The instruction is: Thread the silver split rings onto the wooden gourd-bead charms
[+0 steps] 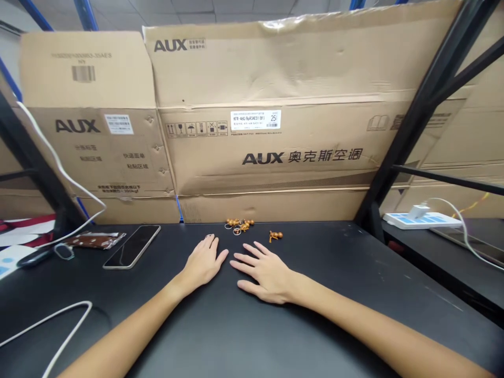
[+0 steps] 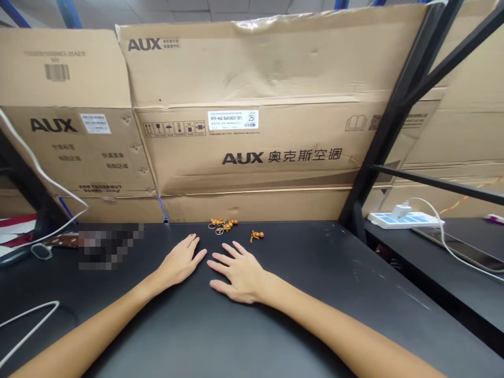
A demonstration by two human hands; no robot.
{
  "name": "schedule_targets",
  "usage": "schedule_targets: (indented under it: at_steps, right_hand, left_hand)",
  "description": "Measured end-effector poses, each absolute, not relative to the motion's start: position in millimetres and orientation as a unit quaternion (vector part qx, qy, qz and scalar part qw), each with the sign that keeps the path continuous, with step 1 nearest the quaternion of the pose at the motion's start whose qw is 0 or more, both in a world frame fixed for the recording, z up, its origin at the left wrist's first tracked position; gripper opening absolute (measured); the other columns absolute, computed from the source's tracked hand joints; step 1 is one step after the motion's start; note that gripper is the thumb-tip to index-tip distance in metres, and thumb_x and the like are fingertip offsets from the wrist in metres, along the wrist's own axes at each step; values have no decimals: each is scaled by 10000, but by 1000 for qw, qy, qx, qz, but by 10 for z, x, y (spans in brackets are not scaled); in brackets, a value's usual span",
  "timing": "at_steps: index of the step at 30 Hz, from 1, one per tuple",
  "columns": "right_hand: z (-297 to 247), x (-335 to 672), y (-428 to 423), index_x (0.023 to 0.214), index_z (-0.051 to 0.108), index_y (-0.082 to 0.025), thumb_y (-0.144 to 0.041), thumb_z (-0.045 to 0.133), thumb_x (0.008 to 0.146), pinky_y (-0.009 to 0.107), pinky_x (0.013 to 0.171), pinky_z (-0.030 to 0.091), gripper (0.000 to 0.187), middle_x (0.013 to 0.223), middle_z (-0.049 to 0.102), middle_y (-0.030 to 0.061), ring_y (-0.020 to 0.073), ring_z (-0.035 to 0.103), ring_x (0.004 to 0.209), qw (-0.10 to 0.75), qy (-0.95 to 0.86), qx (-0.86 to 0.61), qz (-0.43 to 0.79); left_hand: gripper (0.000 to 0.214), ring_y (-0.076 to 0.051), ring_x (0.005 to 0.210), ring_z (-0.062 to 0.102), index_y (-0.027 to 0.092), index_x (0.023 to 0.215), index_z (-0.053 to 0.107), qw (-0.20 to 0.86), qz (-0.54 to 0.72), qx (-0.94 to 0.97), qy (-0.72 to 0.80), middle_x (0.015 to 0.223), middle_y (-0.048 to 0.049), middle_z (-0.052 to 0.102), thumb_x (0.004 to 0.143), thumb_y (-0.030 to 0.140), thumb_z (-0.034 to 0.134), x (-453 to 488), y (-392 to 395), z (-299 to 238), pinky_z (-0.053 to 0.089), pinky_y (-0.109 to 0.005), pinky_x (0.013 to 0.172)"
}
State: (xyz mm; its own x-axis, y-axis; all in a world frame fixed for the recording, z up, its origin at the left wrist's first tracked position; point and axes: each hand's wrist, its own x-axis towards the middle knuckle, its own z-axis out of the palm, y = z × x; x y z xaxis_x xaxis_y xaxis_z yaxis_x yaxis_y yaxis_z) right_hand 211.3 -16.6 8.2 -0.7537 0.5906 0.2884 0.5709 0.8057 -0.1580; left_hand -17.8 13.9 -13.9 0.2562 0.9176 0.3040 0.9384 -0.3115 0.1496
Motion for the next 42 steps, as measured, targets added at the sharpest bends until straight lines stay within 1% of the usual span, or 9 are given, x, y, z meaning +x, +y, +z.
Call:
schedule_targets:
  at_steps: [6,9,11,17,22,26,29,35,42]
  right_hand:
    - [11,2307,77,1329,496,-249,-502,368,923,502,1130,123,495,1368,497,56,292,265,1363,161,-909,-383,-26]
    - [-47,2378,201,1350,465,-213,-457,410,904,476,1123,166,511,1414,435,71,294,238,1370,179,-883,-432,-47]
    - [-87,2399,273,1351,451,-134,-368,430,889,467,1111,195,519,1441,381,125,306,233,1366,214,-836,-501,-74]
    - [-166,2423,399,1269,504,-42,-261,380,895,474,985,381,450,1304,507,218,335,455,1212,204,-767,-607,-29]
    - [-209,2354,301,1284,492,-96,-196,357,903,389,1037,391,416,1302,532,155,237,484,1217,248,-862,-440,42]
    - [-201,2263,173,1285,479,-153,-174,386,900,385,1041,402,397,1326,517,117,208,476,1226,277,-899,-330,77]
    - [-168,2229,131,1240,499,-167,-172,420,895,401,1000,431,355,1271,550,118,220,508,1171,303,-894,-323,70]
    - [-112,2210,117,1039,571,-197,-200,525,863,378,847,467,182,1041,615,79,217,550,959,308,-880,-358,37]
    - [-93,2200,106,925,581,-194,-187,545,856,338,797,436,78,946,599,55,196,517,883,301,-881,-363,45]
  left_hand:
    - [604,-303,1338,336,53,1301,472,24,-166,-793,-586,1410,-198,412,925,501,322,-168,133,-111,271,-423,1100]
    - [605,-301,1334,344,53,1300,472,28,-165,-795,-583,1407,-199,417,927,502,311,-171,144,-117,279,-424,1096]
    - [591,-302,1335,341,57,1298,472,40,-164,-796,-581,1407,-194,420,926,489,320,-176,153,-125,281,-423,1096]
    - [542,-329,1284,410,26,1277,472,54,-170,-779,-601,1354,-223,471,912,415,376,-189,168,-133,333,-440,1063]
    - [312,-242,1101,565,147,1166,565,19,-232,-840,-490,1179,-118,619,911,227,404,-162,177,-118,437,-393,974]
    - [250,-200,979,591,179,1033,623,-13,-259,-872,-415,1056,-76,646,907,141,410,-128,178,-100,476,-355,902]
    - [223,-198,939,581,175,982,636,-13,-260,-871,-416,1004,-71,640,906,137,430,-113,159,-77,477,-348,872]
    - [254,-205,995,535,228,1127,589,-1,-240,-882,-406,1102,-50,604,915,181,458,-91,89,-29,436,-357,879]
    - [152,-193,886,539,204,885,611,-19,-226,-877,-423,945,-35,616,918,217,464,-71,86,7,421,-329,801]
